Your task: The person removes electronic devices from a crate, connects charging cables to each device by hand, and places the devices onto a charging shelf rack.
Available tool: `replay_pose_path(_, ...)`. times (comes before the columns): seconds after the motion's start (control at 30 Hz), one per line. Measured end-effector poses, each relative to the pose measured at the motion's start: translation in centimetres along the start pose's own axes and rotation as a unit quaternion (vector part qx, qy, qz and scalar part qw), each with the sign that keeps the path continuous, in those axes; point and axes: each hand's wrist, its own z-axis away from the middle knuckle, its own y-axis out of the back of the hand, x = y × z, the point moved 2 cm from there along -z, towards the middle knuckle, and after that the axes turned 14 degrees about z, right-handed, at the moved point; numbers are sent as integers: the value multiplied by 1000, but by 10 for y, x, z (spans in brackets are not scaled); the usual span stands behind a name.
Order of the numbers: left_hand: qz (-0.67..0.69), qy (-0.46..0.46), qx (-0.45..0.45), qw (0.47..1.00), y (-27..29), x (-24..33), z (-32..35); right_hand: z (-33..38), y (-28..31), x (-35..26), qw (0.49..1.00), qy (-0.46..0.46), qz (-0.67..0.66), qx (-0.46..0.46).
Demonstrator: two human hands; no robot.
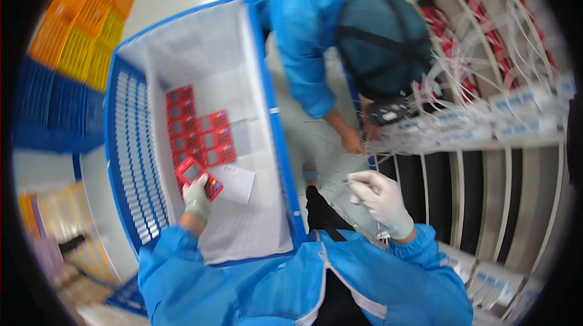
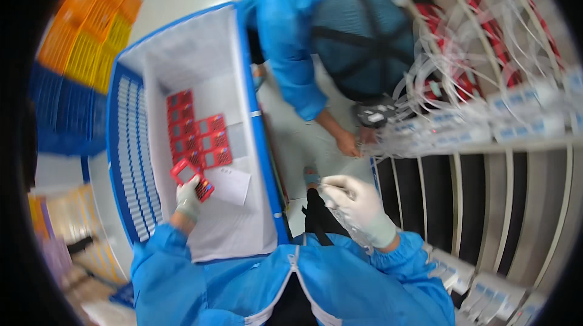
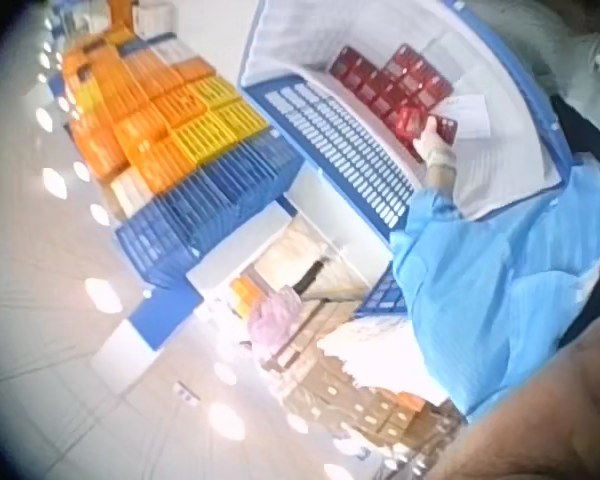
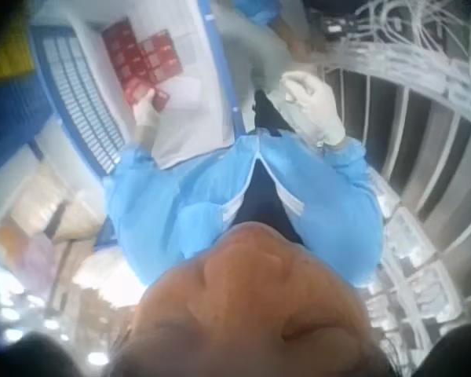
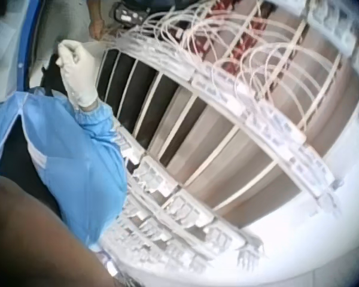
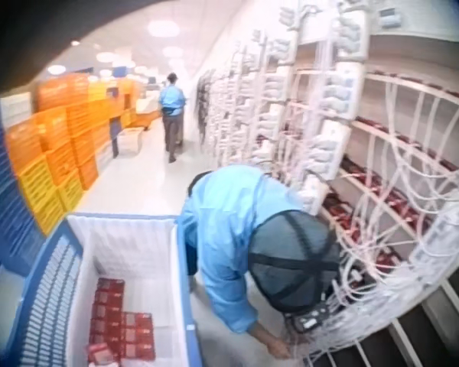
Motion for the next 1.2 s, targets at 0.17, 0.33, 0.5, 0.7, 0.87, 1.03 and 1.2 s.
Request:
replay_pose_path(0.17,37,-115,-390,913,-88,66,210,25,22,17,997,23,-71,15)
replay_pose_path(0.33,96,-34,-576,811,-153,32,307,74,39,4,957,248,-133,67)
replay_pose_path(0.5,213,243,-548,771,-211,-5,326,90,43,13,961,165,-186,117)
replay_pose_path(0.7,232,385,-475,756,-216,-37,322,91,49,20,976,103,-160,109)
replay_pose_path(0.87,254,408,-451,752,-210,-49,318,91,53,32,964,119,-188,144)
replay_pose_path(1.03,245,394,-463,756,-209,-52,317,93,52,36,978,97,-109,151)
replay_pose_path(1.2,225,347,-477,775,-208,-54,321,97,53,36,976,100,-88,173)
